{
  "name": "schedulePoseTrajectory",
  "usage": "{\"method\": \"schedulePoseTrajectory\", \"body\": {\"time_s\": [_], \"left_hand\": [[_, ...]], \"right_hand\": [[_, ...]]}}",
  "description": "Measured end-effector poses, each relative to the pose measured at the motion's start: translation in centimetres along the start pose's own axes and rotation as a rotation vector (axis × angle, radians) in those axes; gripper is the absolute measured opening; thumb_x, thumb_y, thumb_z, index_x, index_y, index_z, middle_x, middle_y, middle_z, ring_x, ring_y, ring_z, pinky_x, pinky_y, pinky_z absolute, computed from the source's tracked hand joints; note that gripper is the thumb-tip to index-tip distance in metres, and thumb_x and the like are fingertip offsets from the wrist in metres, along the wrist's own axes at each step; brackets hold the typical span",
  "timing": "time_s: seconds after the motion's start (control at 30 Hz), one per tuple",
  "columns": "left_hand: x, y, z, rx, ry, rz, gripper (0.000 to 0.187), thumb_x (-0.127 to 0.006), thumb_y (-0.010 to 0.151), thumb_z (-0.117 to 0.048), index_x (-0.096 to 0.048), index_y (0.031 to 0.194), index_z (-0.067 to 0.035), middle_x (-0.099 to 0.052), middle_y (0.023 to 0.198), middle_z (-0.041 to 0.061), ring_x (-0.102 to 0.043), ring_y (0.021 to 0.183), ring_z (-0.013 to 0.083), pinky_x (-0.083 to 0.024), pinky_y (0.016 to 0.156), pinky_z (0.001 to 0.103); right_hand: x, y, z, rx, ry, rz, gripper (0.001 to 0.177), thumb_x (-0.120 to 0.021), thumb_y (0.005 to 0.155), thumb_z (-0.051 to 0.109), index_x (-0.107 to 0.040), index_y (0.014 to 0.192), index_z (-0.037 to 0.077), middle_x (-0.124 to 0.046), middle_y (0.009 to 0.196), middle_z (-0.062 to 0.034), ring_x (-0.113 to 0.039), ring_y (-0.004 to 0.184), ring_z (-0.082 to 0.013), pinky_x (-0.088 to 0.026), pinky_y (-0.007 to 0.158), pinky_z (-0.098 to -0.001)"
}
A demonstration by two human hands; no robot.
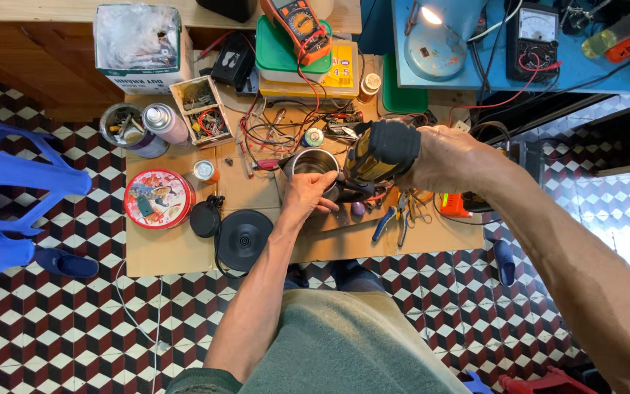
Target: The person reassembles a disassembled electric kettle on a cluttered workbench. They attach the handle to the kettle body, insert screws, and use a power drill to tighten them. The person then attaches the base to the kettle and secures it with screws using the drill.
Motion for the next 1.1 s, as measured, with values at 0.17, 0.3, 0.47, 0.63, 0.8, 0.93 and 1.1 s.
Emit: {"method": "schedulePoseTrajectory", "body": {"time_s": [0.17,0.3,0.47,0.63,0.8,0.93,1.1], "left_hand": [[0.0,-0.4,-0.3,-0.006,0.067,-0.028,0.046,-0.066,0.098,-0.042,-0.069,0.086,0.002,-0.063,0.07,0.002,-0.078,0.061,0.0196,-0.055,0.045,0.024],[-1.5,-3.9,-3.3,-0.02,0.364,-0.229,0.049,-0.06,0.092,-0.054,-0.075,0.101,-0.008,-0.072,0.07,0.01,-0.078,0.065,0.0232,-0.055,0.051,0.033],[-4.4,-6.9,-6.0,-0.004,0.755,-0.453,0.065,-0.067,0.08,-0.07,-0.077,0.1,-0.008,-0.074,0.091,0.016,-0.074,0.087,0.0364,-0.055,0.075,0.045],[-4.5,-6.4,-5.8,-0.06,0.807,-0.577,0.065,-0.069,0.077,-0.07,-0.077,0.1,-0.009,-0.073,0.107,0.016,-0.07,0.096,0.0384,-0.054,0.079,0.047],[-4.3,-6.1,-5.2,0.05,0.793,-0.578,0.061,-0.067,0.08,-0.068,-0.076,0.099,-0.011,-0.073,0.106,0.017,-0.07,0.098,0.0377,-0.054,0.08,0.047],[-5.1,-6.6,-5.3,0.081,0.803,-0.557,0.061,-0.068,0.076,-0.07,-0.078,0.106,-0.017,-0.071,0.104,0.018,-0.07,0.099,0.036,-0.054,0.082,0.047],[-5.5,-6.7,-4.6,0.092,0.893,-0.628,0.073,-0.075,0.068,-0.074,-0.072,0.11,-0.013,-0.068,0.111,0.015,-0.069,0.1,0.0335,-0.056,0.08,0.046]], "right_hand": [[0.3,-3.4,-1.4,-0.049,0.212,-0.064,0.043,-0.08,0.081,0.028,-0.07,0.12,0.014,-0.079,0.106,-0.0139,-0.076,0.099,-0.0281,-0.058,0.088,-0.0423],[-1.6,-5.7,-7.9,0.022,0.682,-0.353,0.052,-0.085,0.07,0.007,-0.069,0.119,0.011,-0.077,0.107,-0.0102,-0.073,0.098,-0.0235,-0.057,0.089,-0.0409],[-11.6,-1.9,-17.4,-0.14,1.511,-0.531,0.043,-0.074,0.078,-0.002,-0.067,0.12,0.003,-0.074,0.105,-0.0046,-0.071,0.091,-0.0179,-0.06,0.078,-0.0347],[-21.6,5.7,-23.6,-0.1,1.997,-0.385,0.027,-0.072,0.084,-0.003,-0.065,0.11,0.003,-0.071,0.094,-0.0053,-0.065,0.074,-0.0178,-0.058,0.064,-0.0303],[-28.8,11.2,-27.2,-0.199,2.217,-0.215,0.032,-0.07,0.085,0.002,-0.065,0.117,0.007,-0.074,0.107,-0.0097,-0.067,0.077,-0.0161,-0.057,0.068,-0.0285],[-31.9,15.0,-28.1,-0.175,2.273,-0.125,0.04,-0.069,0.084,0.006,-0.062,0.123,0.008,-0.075,0.109,-0.0119,-0.065,0.075,-0.0173,-0.056,0.068,-0.0307],[-33.9,17.5,-28.8,-0.198,2.299,-0.017,0.035,-0.07,0.087,0.007,-0.06,0.12,0.004,-0.074,0.109,-0.0139,-0.068,0.082,-0.0198,-0.057,0.071,-0.0318]]}}
Point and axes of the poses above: each hand's wrist, its own y-axis towards the middle knuckle, its own x-axis out of the back of the hand, z = x × y, the point moved 6 cm from there along y, towards the middle knuckle
